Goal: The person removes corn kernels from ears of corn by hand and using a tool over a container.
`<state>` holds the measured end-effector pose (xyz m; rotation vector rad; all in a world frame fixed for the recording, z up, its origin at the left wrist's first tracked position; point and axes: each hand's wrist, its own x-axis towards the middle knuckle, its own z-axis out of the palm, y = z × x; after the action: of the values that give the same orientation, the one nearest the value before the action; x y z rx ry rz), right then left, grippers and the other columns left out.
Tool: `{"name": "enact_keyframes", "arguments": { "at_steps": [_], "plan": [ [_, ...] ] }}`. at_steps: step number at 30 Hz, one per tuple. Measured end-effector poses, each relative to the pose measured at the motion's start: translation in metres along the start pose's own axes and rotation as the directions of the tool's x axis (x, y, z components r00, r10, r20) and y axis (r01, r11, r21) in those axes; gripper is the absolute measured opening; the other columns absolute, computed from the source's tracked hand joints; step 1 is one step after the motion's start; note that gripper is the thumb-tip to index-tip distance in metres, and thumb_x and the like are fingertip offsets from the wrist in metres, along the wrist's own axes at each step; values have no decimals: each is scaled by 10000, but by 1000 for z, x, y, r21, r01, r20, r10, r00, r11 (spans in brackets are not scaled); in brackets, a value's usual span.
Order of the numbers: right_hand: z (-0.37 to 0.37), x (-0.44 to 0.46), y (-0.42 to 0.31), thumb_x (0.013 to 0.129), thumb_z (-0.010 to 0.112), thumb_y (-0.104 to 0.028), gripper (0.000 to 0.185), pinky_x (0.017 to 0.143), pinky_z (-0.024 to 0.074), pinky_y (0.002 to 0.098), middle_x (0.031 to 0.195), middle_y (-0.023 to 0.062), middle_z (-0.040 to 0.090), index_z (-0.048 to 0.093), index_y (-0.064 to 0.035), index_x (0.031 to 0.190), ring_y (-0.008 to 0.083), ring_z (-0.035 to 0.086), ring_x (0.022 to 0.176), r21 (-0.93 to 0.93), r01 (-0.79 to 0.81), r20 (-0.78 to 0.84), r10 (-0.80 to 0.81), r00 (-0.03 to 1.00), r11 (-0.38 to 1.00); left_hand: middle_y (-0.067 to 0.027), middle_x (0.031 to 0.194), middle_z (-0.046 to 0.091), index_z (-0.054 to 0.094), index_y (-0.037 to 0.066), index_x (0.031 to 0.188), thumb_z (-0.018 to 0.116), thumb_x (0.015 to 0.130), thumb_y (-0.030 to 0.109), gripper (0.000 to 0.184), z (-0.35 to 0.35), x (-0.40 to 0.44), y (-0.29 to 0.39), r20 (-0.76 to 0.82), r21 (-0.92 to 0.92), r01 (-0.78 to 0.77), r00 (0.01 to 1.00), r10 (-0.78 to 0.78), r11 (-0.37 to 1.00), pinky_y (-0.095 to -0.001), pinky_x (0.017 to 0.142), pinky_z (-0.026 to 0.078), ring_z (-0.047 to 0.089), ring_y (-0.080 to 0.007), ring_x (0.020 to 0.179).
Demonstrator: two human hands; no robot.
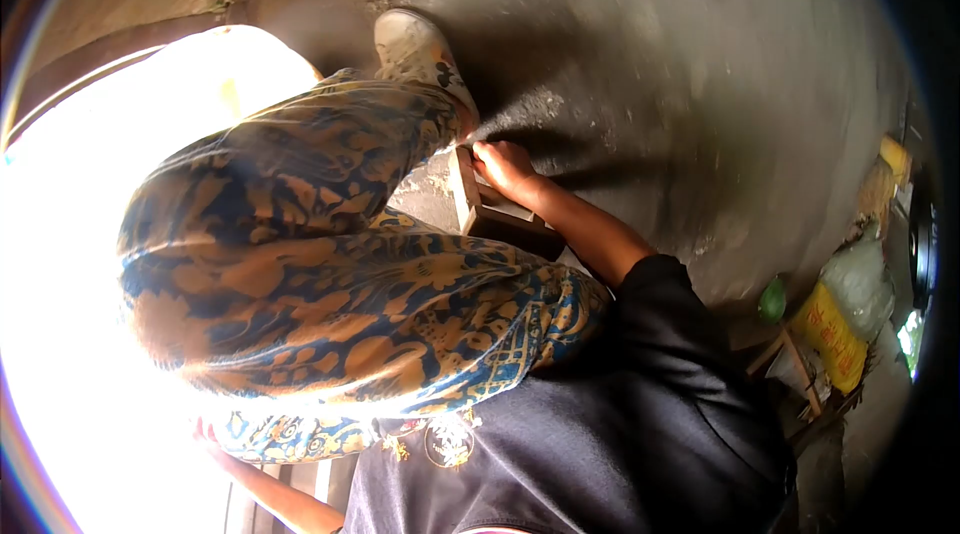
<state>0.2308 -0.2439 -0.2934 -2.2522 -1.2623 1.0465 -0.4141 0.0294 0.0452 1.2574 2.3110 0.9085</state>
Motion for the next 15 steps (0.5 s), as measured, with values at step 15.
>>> {"name": "enact_keyframes", "arguments": {
  "at_steps": [15],
  "plan": [
    [-82,40,-9,937,325,-321,405,651,447,443,728,189,610,592,-56,787,325,599,699,272,-288,215,233,948,918,-72,1203,560,562,31,1200,571,889,275,396,60,-104,95,116,36,-186,977,180,982,-269,809,449,565,-151,986]
  ]
}}
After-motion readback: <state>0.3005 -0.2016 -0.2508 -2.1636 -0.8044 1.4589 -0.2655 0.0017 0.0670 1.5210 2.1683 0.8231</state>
